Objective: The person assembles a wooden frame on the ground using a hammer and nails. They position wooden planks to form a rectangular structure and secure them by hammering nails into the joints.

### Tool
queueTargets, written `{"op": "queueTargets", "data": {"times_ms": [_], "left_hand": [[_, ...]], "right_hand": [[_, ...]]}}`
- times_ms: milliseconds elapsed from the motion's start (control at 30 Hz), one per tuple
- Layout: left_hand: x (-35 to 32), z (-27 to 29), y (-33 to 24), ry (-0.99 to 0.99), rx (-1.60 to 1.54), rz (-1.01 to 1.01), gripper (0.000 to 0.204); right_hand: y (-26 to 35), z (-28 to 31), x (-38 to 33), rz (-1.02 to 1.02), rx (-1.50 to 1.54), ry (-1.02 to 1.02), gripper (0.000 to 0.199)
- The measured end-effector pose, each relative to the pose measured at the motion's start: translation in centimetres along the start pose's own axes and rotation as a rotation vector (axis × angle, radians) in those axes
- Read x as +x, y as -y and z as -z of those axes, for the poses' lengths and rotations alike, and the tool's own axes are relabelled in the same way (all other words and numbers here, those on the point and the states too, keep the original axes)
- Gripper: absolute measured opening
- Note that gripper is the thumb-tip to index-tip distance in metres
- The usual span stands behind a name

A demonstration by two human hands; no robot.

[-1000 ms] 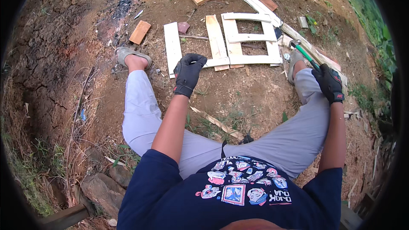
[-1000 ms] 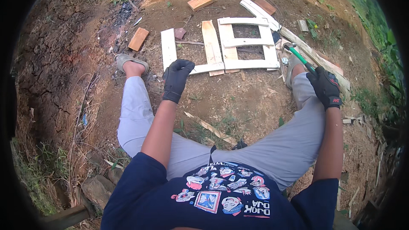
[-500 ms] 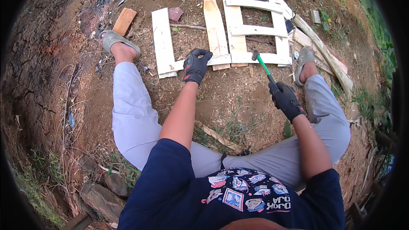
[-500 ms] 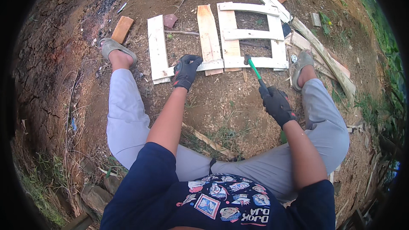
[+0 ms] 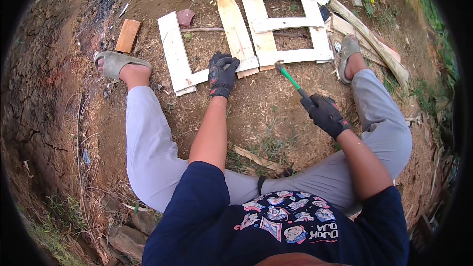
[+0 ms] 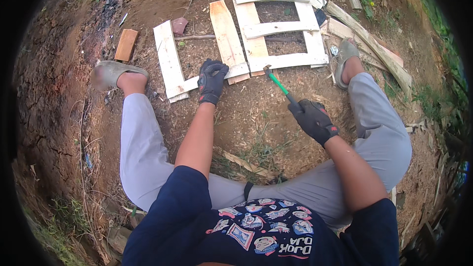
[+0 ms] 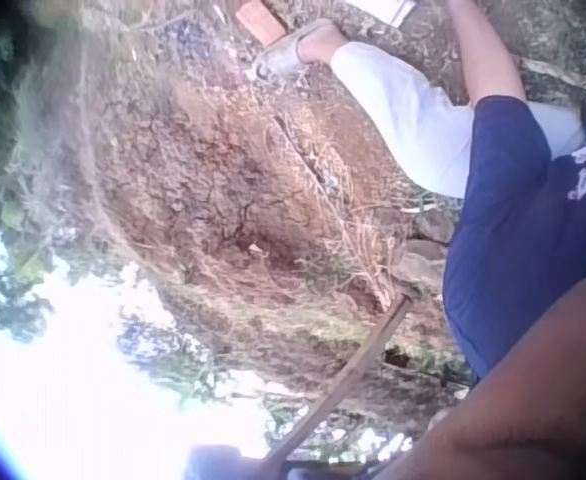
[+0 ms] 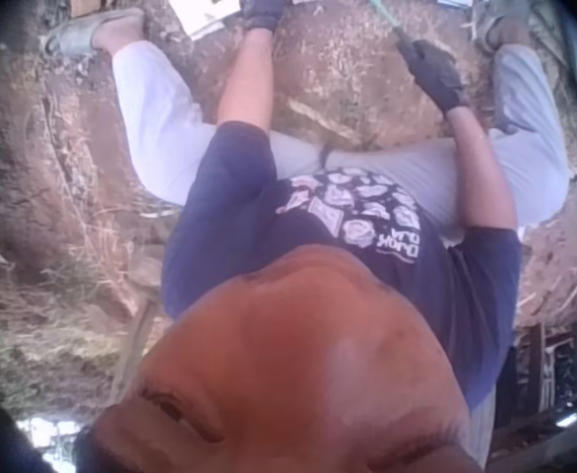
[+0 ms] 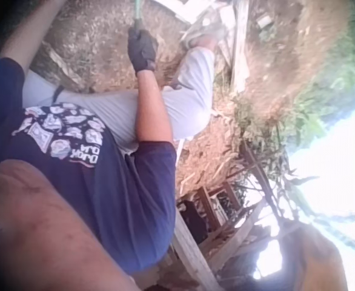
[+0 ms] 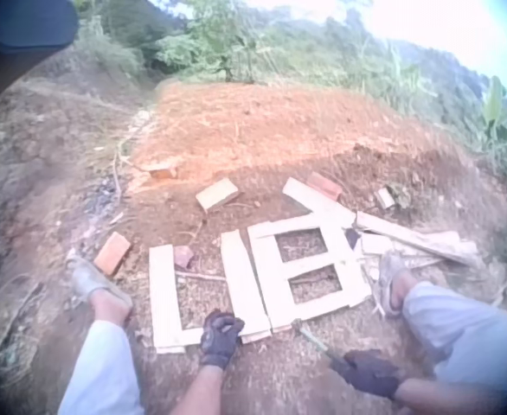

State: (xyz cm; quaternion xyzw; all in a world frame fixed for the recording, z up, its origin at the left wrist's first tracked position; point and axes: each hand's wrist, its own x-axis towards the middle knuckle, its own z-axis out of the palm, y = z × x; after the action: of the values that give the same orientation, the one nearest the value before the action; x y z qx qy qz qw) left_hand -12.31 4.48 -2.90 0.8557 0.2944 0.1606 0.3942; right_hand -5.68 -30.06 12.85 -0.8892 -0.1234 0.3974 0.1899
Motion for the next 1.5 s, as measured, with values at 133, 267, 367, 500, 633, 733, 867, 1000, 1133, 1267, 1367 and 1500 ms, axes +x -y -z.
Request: {"op": "queueTargets", "data": {"times_ms": [133, 267, 367, 500, 633, 733, 867, 1000, 1133, 1267, 1367, 1500], "left_hand": [[0.0, 0.0, 0.7, 0.041, -0.066, 0.017, 0.02], [0.1, -0.2, 1.0, 0.007, -0.065, -0.005, 0.018], [0.1, -0.3, 0.6, 0.002, -0.045, -0.009, 0.015], [0.1, -0.3, 0.2, 0.008, -0.044, -0.006, 0.015], [0.1, -0.3, 0.6, 0.015, -0.044, -0.046, 0.016], [0.1, -0.4, 1.0, 0.012, -0.037, -0.037, 0.016], [0.1, -0.7, 1.4, 0.008, -0.027, -0.039, 0.016], [0.1, -0.6, 1.0, 0.032, -0.024, -0.015, 0.016], [0.0, -0.3, 0.5, 0.066, 0.018, -0.001, 0.018], [0.0, -0.1, 0.1, 0.082, 0.007, -0.009, 0.02], [0.1, 0.2, 0.0, 0.089, 0.006, -0.047, 0.019], [0.2, 0.6, -1.2, 0.153, -0.003, -0.055, 0.018]], "right_hand": [[0.1, 0.1, 0.0, 0.004, 0.01, -0.02, 0.051], [0.3, 0.3, -0.1, 0.008, 0.011, -0.013, 0.05], [0.2, 0.4, -0.1, 0.006, -0.007, -0.008, 0.05], [0.2, 0.3, -0.3, 0.011, -0.028, -0.014, 0.049], [0.4, 0.4, -0.1, -0.004, -0.042, -0.001, 0.05], [0.2, 0.2, 0.1, -0.017, -0.035, 0.01, 0.051], [0.3, 0.2, 0.1, -0.032, -0.031, 0.03, 0.052], [0.4, 0.3, -0.1, -0.011, -0.064, 0.043, 0.052], [0.5, 0.2, -0.2, -0.019, -0.071, 0.054, 0.053], [0.0, -0.1, 0.1, -0.007, -0.091, 0.056, 0.053], [0.2, -0.1, -0.4, -0.014, -0.018, 0.055, 0.052], [1.3, -0.3, -1.1, -0.012, 0.139, 0.078, 0.047]]}}
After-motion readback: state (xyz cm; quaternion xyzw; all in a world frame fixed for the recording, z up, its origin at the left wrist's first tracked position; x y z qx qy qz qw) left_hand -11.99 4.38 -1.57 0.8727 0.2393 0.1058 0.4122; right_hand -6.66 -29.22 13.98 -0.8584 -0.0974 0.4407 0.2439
